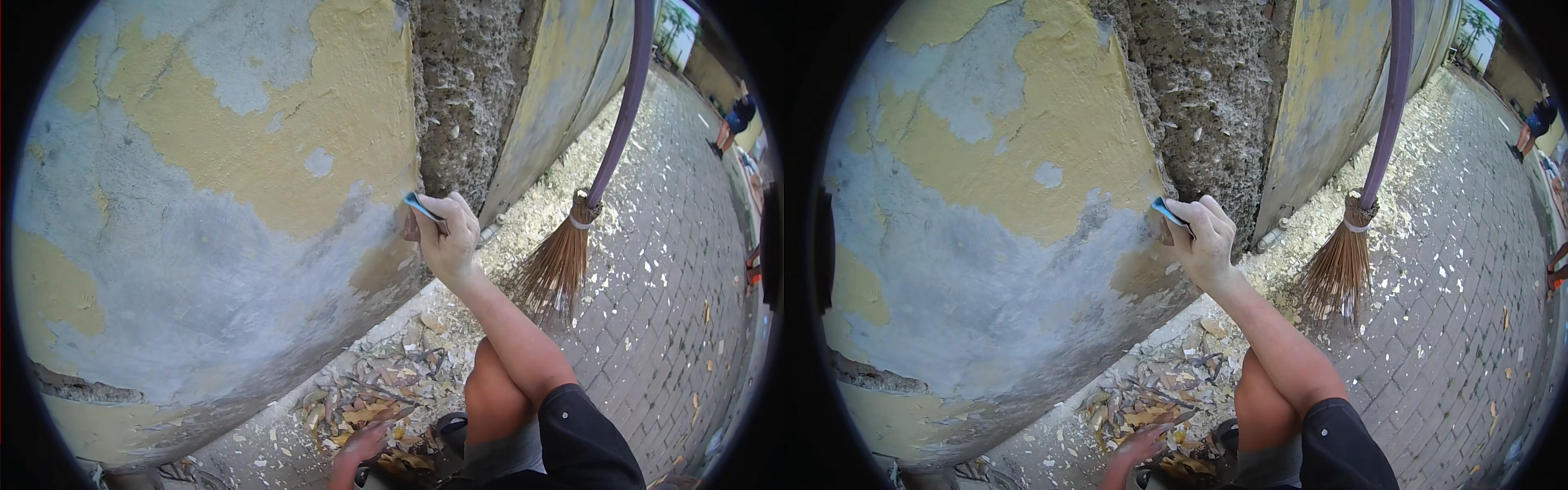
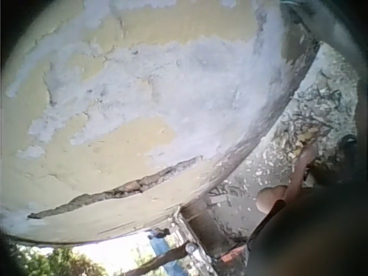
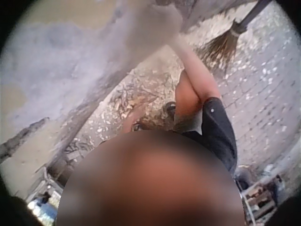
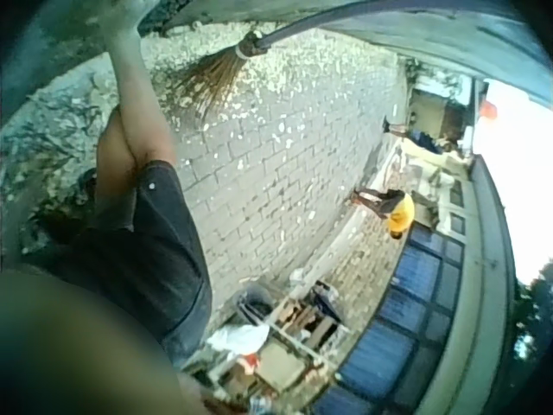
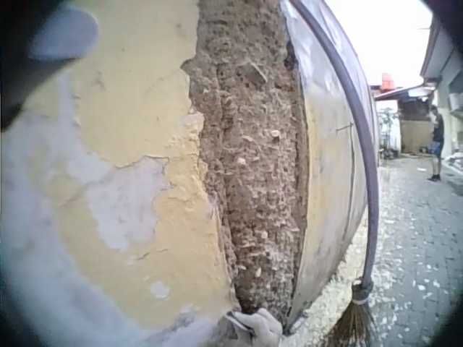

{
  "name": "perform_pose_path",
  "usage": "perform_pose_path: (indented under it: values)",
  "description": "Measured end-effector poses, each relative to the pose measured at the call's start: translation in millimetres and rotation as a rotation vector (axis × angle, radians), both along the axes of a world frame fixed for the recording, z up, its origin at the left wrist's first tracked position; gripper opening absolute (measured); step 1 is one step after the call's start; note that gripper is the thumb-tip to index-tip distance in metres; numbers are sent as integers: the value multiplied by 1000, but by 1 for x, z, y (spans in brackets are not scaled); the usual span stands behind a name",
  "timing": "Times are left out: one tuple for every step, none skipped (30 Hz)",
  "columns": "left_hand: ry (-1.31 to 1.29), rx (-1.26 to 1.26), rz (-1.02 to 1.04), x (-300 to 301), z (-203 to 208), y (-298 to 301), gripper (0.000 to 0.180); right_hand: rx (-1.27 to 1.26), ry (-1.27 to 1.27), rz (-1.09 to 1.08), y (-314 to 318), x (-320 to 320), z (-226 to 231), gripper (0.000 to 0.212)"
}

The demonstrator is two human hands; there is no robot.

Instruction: The person sands the surface of an old exterior wall using a piece of sandpaper.

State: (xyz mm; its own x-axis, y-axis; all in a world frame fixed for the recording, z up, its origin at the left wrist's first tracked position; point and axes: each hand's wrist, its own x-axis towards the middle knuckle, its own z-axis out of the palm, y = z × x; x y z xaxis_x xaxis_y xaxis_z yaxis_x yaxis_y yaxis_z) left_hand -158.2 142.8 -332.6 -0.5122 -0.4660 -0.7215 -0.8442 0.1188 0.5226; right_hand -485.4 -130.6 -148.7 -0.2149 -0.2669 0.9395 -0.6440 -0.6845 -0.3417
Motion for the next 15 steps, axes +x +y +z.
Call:
perform_pose_path:
  values:
    - [-15, -17, -6, -3, 4, -4, 56, -35, -8, -17, -4, 3, 14, 19]
    - [-47, 24, -11, -6, 6, -9, 57, -62, -23, -32, -8, 5, 28, 18]
    - [-50, 31, -10, -3, 5, -8, 57, -55, -26, -31, -7, 7, 42, 18]
    - [-30, -8, -16, 1, 1, -8, 57, -52, -16, -36, -5, 11, 51, 19]
    - [-10, -46, -23, 5, -3, -7, 57, -48, -7, -40, -4, 13, 54, 19]
    - [-25, -28, -28, 0, 1, -10, 57, -74, 52, -35, -4, 5, 50, 19]
    - [-20, -16, -37, -2, 4, -7, 57, -62, 57, -44, 2, 0, 37, 19]
    - [-27, 25, -37, -4, 7, -5, 58, -3, 125, -16, 7, -4, 13, 19]
    - [-36, 49, -38, -3, 8, -11, 58, 40, 190, 10, 6, -8, -4, 20]
    - [-31, 51, -45, -4, 9, -11, 58, 54, 159, 22, 7, -10, -9, 18]
    - [-50, 66, -54, -5, 11, -12, 58, 56, 165, 16, 5, -12, -13, 18]
    - [-75, 82, -56, -5, 11, -11, 58, 22, 80, 18, 2, -5, -5, 16]
    - [-78, 85, -54, -3, 10, -11, 58, -11, -8, 21, -1, 5, 8, 15]
    - [-72, 43, -61, 0, 7, -11, 56, -51, -72, 33, -9, 13, 22, 13]
    - [-59, 0, -70, -3, 4, -11, 54, -48, -69, 35, -13, 12, 36, 13]
